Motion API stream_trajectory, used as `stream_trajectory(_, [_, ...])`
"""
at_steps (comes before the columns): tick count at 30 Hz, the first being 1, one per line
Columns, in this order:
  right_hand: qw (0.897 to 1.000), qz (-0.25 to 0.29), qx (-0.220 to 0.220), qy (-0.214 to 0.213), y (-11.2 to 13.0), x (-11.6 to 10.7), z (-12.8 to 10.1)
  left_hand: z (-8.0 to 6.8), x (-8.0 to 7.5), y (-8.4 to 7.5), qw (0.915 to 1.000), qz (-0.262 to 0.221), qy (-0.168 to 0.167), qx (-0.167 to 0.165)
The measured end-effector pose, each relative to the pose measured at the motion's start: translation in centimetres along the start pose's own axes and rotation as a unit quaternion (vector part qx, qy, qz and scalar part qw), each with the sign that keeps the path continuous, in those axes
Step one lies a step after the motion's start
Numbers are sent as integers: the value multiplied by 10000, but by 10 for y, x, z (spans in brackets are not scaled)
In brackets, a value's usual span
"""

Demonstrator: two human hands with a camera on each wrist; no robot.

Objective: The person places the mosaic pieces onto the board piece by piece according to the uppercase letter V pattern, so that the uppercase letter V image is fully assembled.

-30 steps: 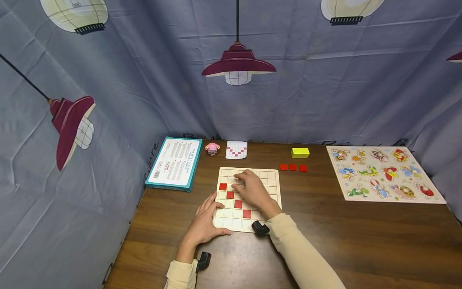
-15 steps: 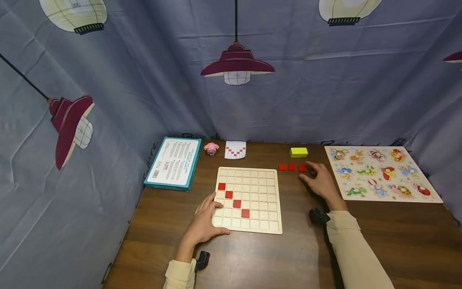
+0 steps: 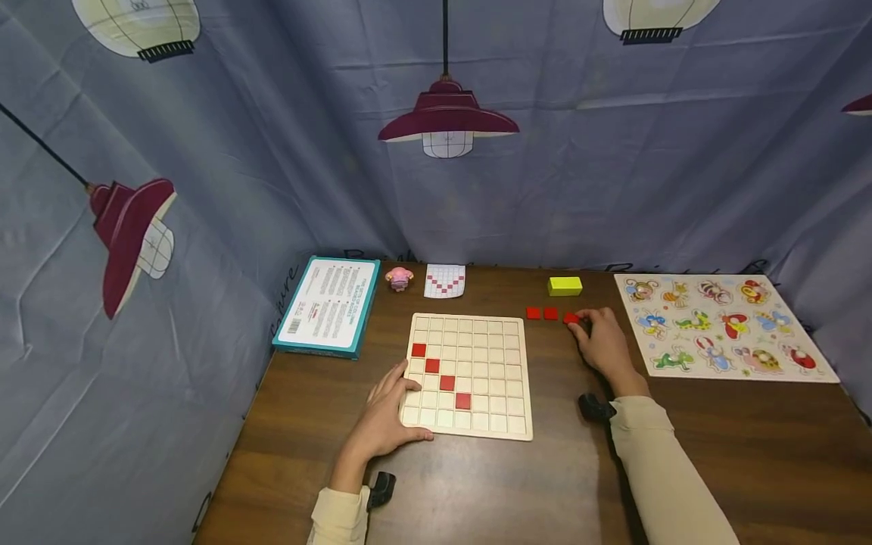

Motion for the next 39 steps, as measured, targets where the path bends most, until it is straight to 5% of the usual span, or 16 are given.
stream_trajectory(7, [9959, 418, -227, -765, 18, 2, -49, 0, -1, 1, 10000, 19, 19, 16])
stream_trajectory(14, [9913, 742, -661, -867, 47, 11, -76, 3, -4, 1, 10000, 49, -69, -19])
stream_trajectory(26, [9795, 759, -1856, 193, 139, 60, -97, 8, -6, -1, 9999, 65, -75, 79])
stream_trajectory(39, [9793, 291, -1976, 338, 156, 73, -102, 1, -2, -1, 10000, 0, -15, 45])
Point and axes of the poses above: each hand's wrist, its own z-axis towards the middle knuckle, its own x-axis out of the palm, y = z × x, the point moved 8 cm from there along z, towards the middle knuckle, and after that the axes turned 5 degrees about z, right-handed, at the moved point
